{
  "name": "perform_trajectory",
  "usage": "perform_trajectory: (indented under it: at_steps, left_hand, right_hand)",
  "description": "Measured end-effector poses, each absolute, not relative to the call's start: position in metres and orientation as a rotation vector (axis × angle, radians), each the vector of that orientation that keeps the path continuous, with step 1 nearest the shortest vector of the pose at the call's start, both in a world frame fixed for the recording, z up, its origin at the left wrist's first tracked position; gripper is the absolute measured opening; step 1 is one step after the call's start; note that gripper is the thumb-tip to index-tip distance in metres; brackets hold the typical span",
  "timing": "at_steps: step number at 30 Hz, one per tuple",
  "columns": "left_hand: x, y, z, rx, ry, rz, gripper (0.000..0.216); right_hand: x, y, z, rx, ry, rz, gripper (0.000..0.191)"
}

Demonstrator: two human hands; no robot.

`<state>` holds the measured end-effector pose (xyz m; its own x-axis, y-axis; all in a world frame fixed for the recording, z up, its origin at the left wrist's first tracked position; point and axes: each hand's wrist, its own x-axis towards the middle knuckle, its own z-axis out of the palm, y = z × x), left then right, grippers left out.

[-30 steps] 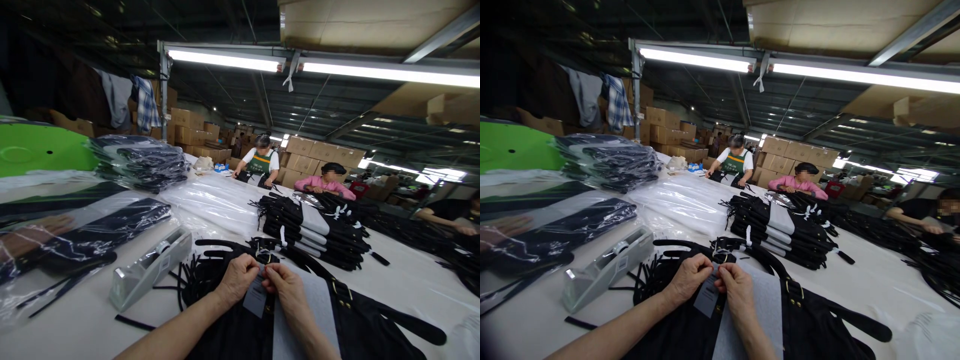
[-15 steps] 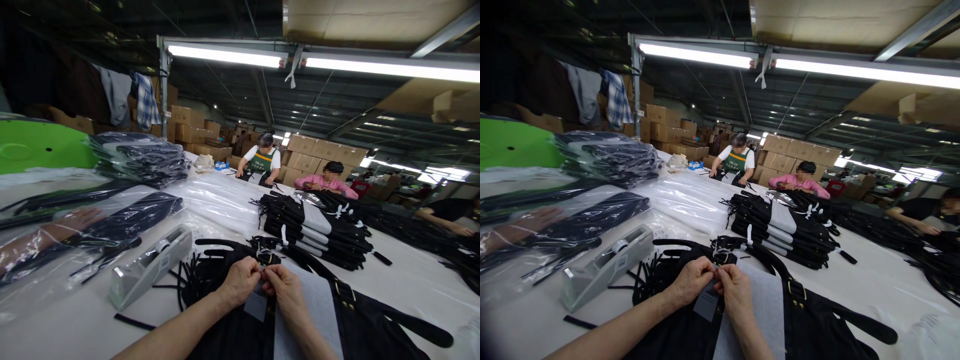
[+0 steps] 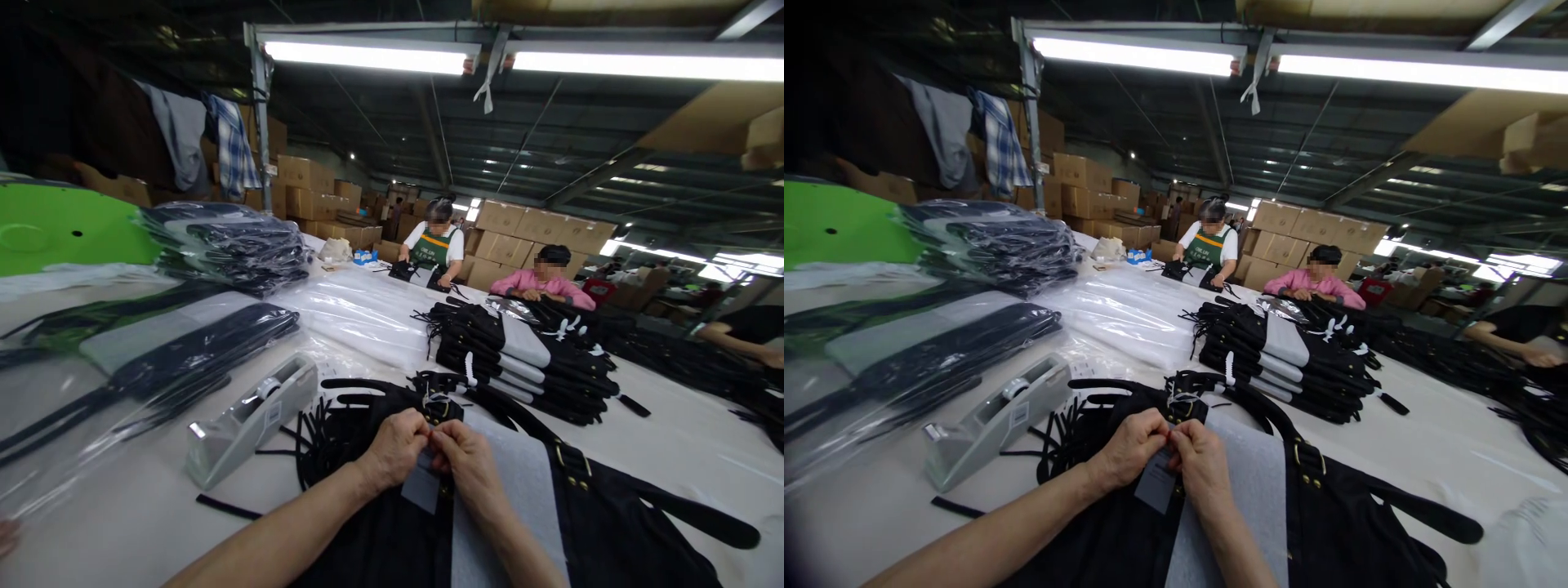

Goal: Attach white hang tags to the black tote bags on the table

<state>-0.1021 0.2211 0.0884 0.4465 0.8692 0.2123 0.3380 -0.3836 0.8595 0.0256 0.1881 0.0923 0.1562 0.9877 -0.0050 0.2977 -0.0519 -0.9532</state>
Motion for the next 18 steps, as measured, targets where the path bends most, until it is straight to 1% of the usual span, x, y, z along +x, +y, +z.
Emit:
perform_trajectory:
  at_steps: [4, 8, 12, 13, 14, 16, 17, 18]
  left_hand:
    - [-0.102, 0.222, 0.086, 1.926, 0.996, 0.875, 0.011]
    - [-0.101, 0.226, 0.082, 1.970, 1.034, 0.829, 0.011]
    - [-0.105, 0.233, 0.091, 2.019, 1.001, 0.758, 0.006]
    - [-0.109, 0.233, 0.097, 2.029, 0.976, 0.731, 0.011]
    - [-0.115, 0.230, 0.106, 2.048, 0.938, 0.707, 0.023]
    - [-0.132, 0.216, 0.128, 2.136, 0.836, 0.671, 0.052]
    - [-0.144, 0.203, 0.140, 2.206, 0.784, 0.634, 0.061]
    - [-0.156, 0.187, 0.151, 2.292, 0.733, 0.579, 0.066]
  right_hand:
    - [0.027, 0.187, 0.086, -1.518, -1.308, 0.962, 0.018]
    - [0.026, 0.188, 0.078, -1.616, -1.423, 0.797, 0.018]
    - [0.025, 0.188, 0.090, -1.620, -1.502, 0.743, 0.015]
    - [0.025, 0.184, 0.098, -1.605, -1.519, 0.741, 0.014]
    - [0.025, 0.176, 0.109, -1.590, -1.543, 0.722, 0.015]
    - [0.027, 0.150, 0.133, -1.582, -1.667, 0.617, 0.029]
    - [0.030, 0.130, 0.144, -1.593, -1.776, 0.545, 0.034]
    - [0.033, 0.107, 0.154, -1.604, -1.920, 0.460, 0.037]
